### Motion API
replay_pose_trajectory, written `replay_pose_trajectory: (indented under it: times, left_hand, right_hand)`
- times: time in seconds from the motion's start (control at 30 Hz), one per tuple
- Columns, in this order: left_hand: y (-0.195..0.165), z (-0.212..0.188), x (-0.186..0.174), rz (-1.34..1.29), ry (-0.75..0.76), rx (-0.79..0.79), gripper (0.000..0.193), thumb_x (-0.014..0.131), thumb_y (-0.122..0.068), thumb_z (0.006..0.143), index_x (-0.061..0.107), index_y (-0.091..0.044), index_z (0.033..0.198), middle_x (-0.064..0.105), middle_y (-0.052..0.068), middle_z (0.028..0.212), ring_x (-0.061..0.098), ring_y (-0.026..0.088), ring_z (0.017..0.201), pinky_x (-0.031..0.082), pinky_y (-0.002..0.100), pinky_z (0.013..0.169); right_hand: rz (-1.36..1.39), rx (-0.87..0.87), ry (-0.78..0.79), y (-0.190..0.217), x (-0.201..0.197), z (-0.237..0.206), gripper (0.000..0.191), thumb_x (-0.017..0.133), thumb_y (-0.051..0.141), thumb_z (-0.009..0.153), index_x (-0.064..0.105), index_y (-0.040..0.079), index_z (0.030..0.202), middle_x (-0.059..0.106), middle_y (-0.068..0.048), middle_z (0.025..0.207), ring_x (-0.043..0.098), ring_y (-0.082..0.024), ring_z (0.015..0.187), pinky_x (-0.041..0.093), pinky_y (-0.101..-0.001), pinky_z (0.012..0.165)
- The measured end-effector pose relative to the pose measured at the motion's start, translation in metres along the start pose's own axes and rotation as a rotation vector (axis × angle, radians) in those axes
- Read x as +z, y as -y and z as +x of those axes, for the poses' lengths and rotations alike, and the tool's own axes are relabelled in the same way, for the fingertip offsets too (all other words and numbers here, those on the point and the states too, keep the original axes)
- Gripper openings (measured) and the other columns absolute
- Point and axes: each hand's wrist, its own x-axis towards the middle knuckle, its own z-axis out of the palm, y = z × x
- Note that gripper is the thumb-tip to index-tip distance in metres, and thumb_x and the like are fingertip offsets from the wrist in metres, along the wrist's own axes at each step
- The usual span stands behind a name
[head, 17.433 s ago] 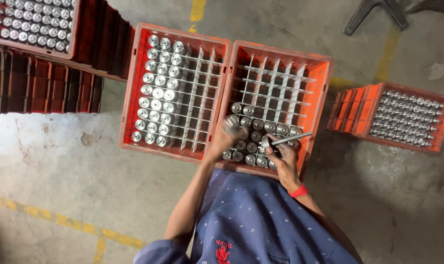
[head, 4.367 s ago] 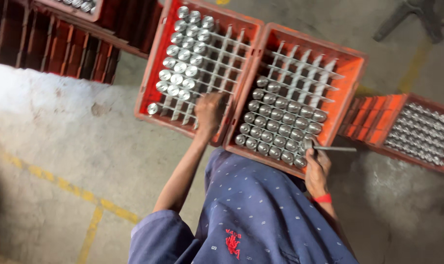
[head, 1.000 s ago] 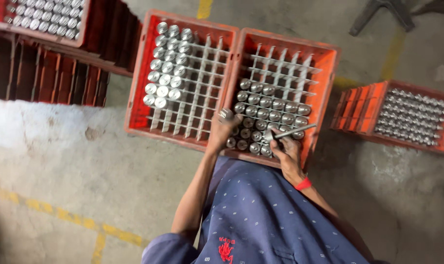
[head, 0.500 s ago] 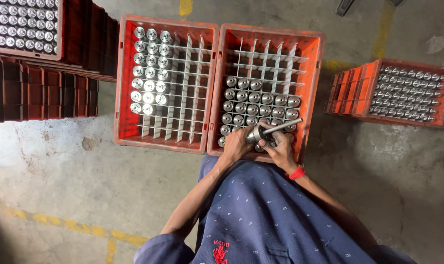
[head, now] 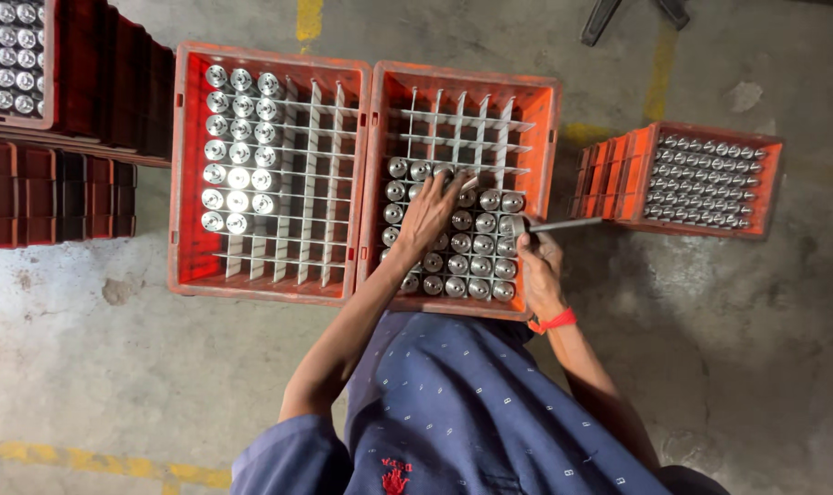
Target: The person transfers small, silver, bulbous metal parts from one orange crate to another using a metal tool. They pick up each part individually and place it into a grid within the second crate. The person then lifts the filled crate and places it on a stack of other crates.
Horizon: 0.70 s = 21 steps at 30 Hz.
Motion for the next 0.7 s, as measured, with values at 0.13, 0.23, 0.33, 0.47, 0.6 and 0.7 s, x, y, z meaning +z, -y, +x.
replay_pose_trajectory:
  times: [0.13,0.23,0.33,0.47,0.6,0.7]
  left_hand:
    - [-0.001,0.008,0.006,-0.210,-0.032,-0.009,0.073,0.053,0.018,0.070,0.056,-0.013,0.135,0.062,0.024,0.139,0.067,0.041,0.111,0.061,0.038,0.084]
    - [-0.002,-0.015,-0.012,-0.509,-0.171,-0.131,0.056,0.060,0.010,0.082,0.061,-0.008,0.135,0.067,0.019,0.129,0.069,0.037,0.107,0.060,0.042,0.085]
    - [0.007,-0.047,-0.037,-0.567,-0.248,-0.316,0.040,0.063,0.005,0.090,0.065,-0.009,0.127,0.072,0.014,0.116,0.073,0.033,0.099,0.059,0.040,0.081]
    - [0.060,-0.103,-0.077,-0.261,-0.458,-0.478,0.020,0.070,-0.003,0.094,0.067,-0.012,0.112,0.070,0.013,0.097,0.070,0.034,0.092,0.055,0.044,0.078]
    - [0.148,-0.171,-0.114,0.078,-0.350,-0.850,0.054,0.060,0.002,0.081,0.068,-0.008,0.133,0.063,0.022,0.121,0.058,0.042,0.119,0.048,0.052,0.100]
    - [0.192,-0.194,-0.125,0.340,-0.367,-0.792,0.049,0.082,-0.030,0.079,0.071,-0.008,0.121,0.052,0.029,0.136,0.046,0.047,0.125,0.042,0.055,0.094]
  right_hand:
    - [0.060,0.063,0.002,-0.025,0.000,-0.007,0.048,0.067,0.002,0.098,0.057,-0.005,0.144,0.062,0.000,0.121,0.054,-0.008,0.106,0.041,-0.0248,0.099]
    - [0.055,0.114,0.001,-0.040,-0.001,-0.013,0.049,0.065,-0.001,0.097,0.056,-0.005,0.145,0.061,-0.001,0.121,0.054,-0.009,0.108,0.041,-0.0245,0.100]
    - [-0.012,0.091,0.012,-0.046,-0.006,-0.020,0.046,0.063,-0.001,0.097,0.056,-0.006,0.143,0.058,-0.002,0.127,0.054,-0.010,0.116,0.041,-0.0246,0.105]
    - [-0.020,0.087,0.024,-0.043,-0.010,-0.029,0.045,0.062,-0.001,0.099,0.054,-0.008,0.143,0.057,-0.003,0.135,0.052,-0.012,0.125,0.042,-0.0254,0.108]
    - [0.005,0.140,0.027,-0.038,-0.011,-0.032,0.049,0.062,-0.003,0.095,0.052,-0.007,0.143,0.057,-0.005,0.137,0.053,-0.012,0.125,0.042,-0.0253,0.107]
    - [-0.019,0.164,0.054,-0.039,-0.008,-0.029,0.048,0.062,-0.002,0.097,0.052,-0.007,0.144,0.060,-0.006,0.133,0.055,-0.011,0.121,0.043,-0.0245,0.107]
